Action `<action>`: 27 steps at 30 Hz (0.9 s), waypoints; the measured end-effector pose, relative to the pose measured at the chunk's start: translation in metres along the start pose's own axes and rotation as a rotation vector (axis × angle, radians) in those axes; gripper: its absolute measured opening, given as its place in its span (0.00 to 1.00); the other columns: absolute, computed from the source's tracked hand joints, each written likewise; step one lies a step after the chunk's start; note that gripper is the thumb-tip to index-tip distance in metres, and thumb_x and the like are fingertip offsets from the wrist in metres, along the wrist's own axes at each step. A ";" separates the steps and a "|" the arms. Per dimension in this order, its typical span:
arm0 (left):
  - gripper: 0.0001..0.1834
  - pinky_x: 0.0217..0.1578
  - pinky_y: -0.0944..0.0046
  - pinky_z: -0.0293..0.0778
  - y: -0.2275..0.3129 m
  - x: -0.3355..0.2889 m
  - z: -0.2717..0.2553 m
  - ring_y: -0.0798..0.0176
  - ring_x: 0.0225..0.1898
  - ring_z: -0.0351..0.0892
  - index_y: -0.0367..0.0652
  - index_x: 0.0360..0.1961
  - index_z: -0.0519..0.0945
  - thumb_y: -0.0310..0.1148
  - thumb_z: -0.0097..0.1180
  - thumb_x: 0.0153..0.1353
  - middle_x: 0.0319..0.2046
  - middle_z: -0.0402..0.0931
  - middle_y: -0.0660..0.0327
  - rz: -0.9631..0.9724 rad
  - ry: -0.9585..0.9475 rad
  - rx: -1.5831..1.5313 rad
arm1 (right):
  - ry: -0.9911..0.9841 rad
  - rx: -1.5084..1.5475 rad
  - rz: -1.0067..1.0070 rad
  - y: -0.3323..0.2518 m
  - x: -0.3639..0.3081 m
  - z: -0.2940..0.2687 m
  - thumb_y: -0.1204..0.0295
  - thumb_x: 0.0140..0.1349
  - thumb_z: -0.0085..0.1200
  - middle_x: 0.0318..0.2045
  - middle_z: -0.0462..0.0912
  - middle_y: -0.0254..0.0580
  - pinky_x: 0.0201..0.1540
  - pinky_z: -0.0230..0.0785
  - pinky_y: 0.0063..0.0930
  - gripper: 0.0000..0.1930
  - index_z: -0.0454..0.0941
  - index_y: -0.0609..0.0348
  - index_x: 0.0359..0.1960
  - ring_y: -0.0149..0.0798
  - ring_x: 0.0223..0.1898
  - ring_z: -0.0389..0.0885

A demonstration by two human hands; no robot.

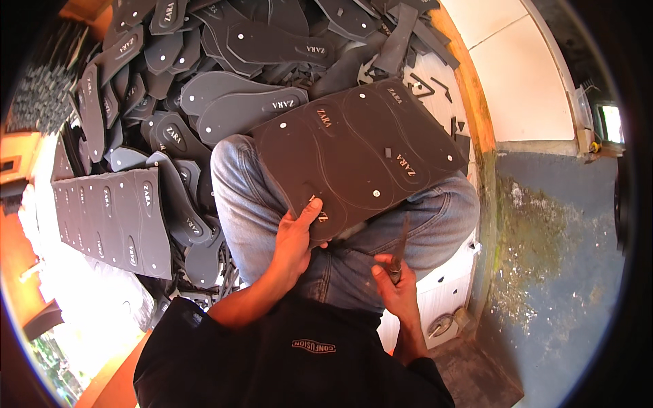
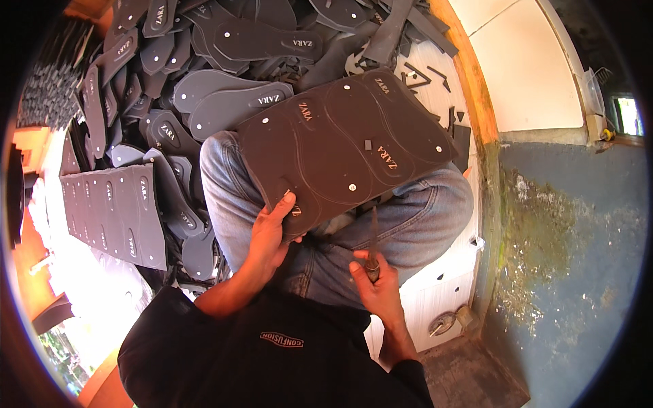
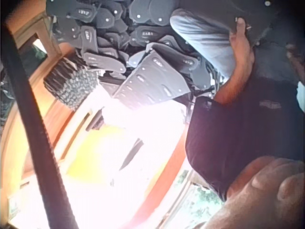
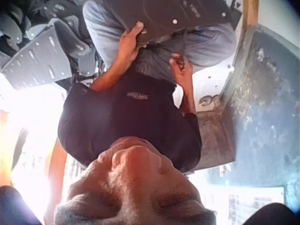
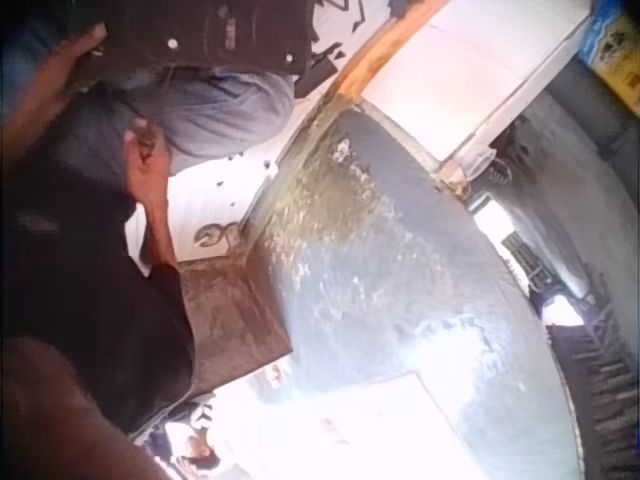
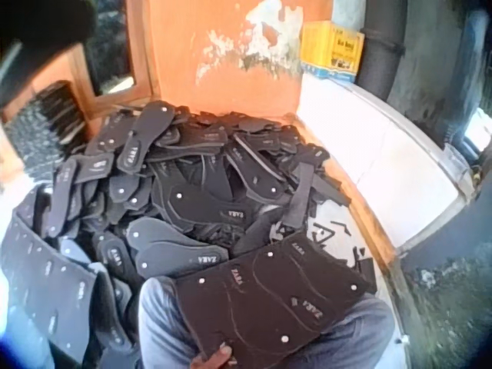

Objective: The person, while sitting on the floor, uses a knife to cut and separate individual shoe soles from a larger sheet of black material.

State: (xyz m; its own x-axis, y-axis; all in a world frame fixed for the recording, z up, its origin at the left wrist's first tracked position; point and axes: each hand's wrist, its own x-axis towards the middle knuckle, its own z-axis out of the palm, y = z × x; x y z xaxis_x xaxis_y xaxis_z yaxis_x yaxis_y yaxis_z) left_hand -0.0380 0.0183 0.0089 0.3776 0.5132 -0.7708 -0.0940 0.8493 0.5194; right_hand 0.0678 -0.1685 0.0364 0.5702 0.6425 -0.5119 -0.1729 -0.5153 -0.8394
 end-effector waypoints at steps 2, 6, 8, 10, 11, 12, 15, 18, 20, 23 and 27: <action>0.13 0.13 0.71 0.68 -0.001 -0.009 -0.005 0.68 0.19 0.76 0.42 0.37 0.75 0.41 0.57 0.60 0.25 0.77 0.62 -0.012 -0.009 -0.015 | -0.071 -0.057 0.084 0.006 -0.006 -0.002 0.72 0.60 0.56 0.15 0.66 0.24 0.20 0.54 0.17 0.10 0.75 0.62 0.41 0.19 0.17 0.61; 0.12 0.13 0.71 0.67 0.003 -0.023 -0.008 0.67 0.19 0.76 0.42 0.36 0.75 0.40 0.56 0.61 0.24 0.77 0.62 -0.043 -0.053 -0.029 | -0.121 -0.225 0.134 0.000 -0.013 -0.002 0.73 0.59 0.55 0.12 0.66 0.27 0.20 0.56 0.19 0.09 0.76 0.62 0.39 0.20 0.16 0.62; 0.12 0.13 0.71 0.67 0.001 -0.034 -0.005 0.67 0.19 0.75 0.42 0.36 0.75 0.40 0.56 0.61 0.24 0.77 0.62 -0.071 -0.063 -0.040 | -0.133 -0.272 0.143 -0.003 -0.018 -0.005 0.73 0.59 0.54 0.12 0.68 0.29 0.20 0.58 0.20 0.08 0.77 0.62 0.39 0.21 0.16 0.64; 0.12 0.13 0.71 0.67 -0.002 -0.037 -0.003 0.67 0.19 0.75 0.42 0.36 0.75 0.41 0.56 0.61 0.24 0.76 0.62 -0.089 -0.067 -0.050 | -0.139 -0.302 0.149 -0.002 -0.021 -0.009 0.74 0.58 0.54 0.12 0.71 0.33 0.21 0.61 0.21 0.08 0.78 0.61 0.38 0.23 0.16 0.67; 0.12 0.13 0.71 0.67 -0.004 -0.037 -0.004 0.67 0.19 0.75 0.42 0.35 0.75 0.41 0.56 0.61 0.23 0.76 0.62 -0.100 -0.059 -0.054 | -0.148 -0.307 0.152 0.000 -0.022 -0.010 0.74 0.57 0.54 0.13 0.71 0.34 0.21 0.61 0.22 0.08 0.78 0.61 0.38 0.24 0.16 0.68; 0.12 0.13 0.71 0.67 -0.005 -0.037 -0.003 0.67 0.19 0.75 0.42 0.35 0.75 0.41 0.56 0.61 0.23 0.76 0.62 -0.109 -0.058 -0.057 | -0.152 -0.313 0.152 0.001 -0.022 -0.011 0.74 0.57 0.54 0.13 0.72 0.34 0.21 0.62 0.22 0.08 0.78 0.60 0.38 0.25 0.16 0.68; 0.13 0.12 0.72 0.66 -0.003 -0.037 -0.005 0.68 0.18 0.74 0.44 0.36 0.74 0.42 0.58 0.60 0.23 0.74 0.64 -0.089 -0.049 -0.046 | -0.183 -0.336 0.154 0.004 -0.023 -0.012 0.75 0.55 0.53 0.13 0.74 0.37 0.22 0.63 0.23 0.08 0.78 0.60 0.37 0.27 0.15 0.70; 0.13 0.12 0.72 0.66 -0.002 -0.038 -0.003 0.68 0.18 0.74 0.43 0.36 0.74 0.42 0.58 0.59 0.23 0.74 0.63 -0.102 -0.017 -0.037 | -0.190 -0.329 0.135 0.007 -0.024 -0.012 0.76 0.54 0.53 0.13 0.74 0.40 0.22 0.64 0.24 0.08 0.78 0.60 0.37 0.30 0.15 0.72; 0.14 0.12 0.72 0.66 -0.002 -0.037 -0.002 0.68 0.18 0.74 0.44 0.37 0.74 0.42 0.58 0.59 0.24 0.74 0.63 -0.107 -0.018 -0.037 | -0.188 -0.332 0.131 0.007 -0.023 -0.011 0.76 0.54 0.53 0.13 0.74 0.41 0.22 0.64 0.25 0.08 0.78 0.60 0.36 0.31 0.15 0.73; 0.14 0.12 0.72 0.66 -0.001 -0.036 -0.004 0.68 0.18 0.74 0.44 0.37 0.74 0.42 0.58 0.59 0.24 0.74 0.63 -0.107 -0.023 -0.044 | -0.189 -0.355 0.138 0.006 -0.021 -0.009 0.76 0.53 0.53 0.13 0.74 0.42 0.22 0.64 0.26 0.07 0.78 0.59 0.35 0.34 0.15 0.74; 0.14 0.12 0.72 0.66 -0.001 -0.036 -0.005 0.68 0.18 0.74 0.44 0.37 0.74 0.42 0.58 0.59 0.24 0.74 0.64 -0.103 -0.035 -0.053 | -0.168 -0.380 0.119 0.010 -0.021 -0.007 0.76 0.53 0.52 0.12 0.73 0.42 0.21 0.63 0.27 0.06 0.78 0.59 0.33 0.35 0.14 0.73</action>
State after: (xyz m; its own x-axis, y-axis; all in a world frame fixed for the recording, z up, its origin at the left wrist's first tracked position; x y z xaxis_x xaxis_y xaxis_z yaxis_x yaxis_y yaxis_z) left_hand -0.0558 -0.0002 0.0342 0.4193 0.4188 -0.8055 -0.1008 0.9032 0.4171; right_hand 0.0601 -0.1907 0.0400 0.4203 0.6330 -0.6501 0.0966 -0.7436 -0.6616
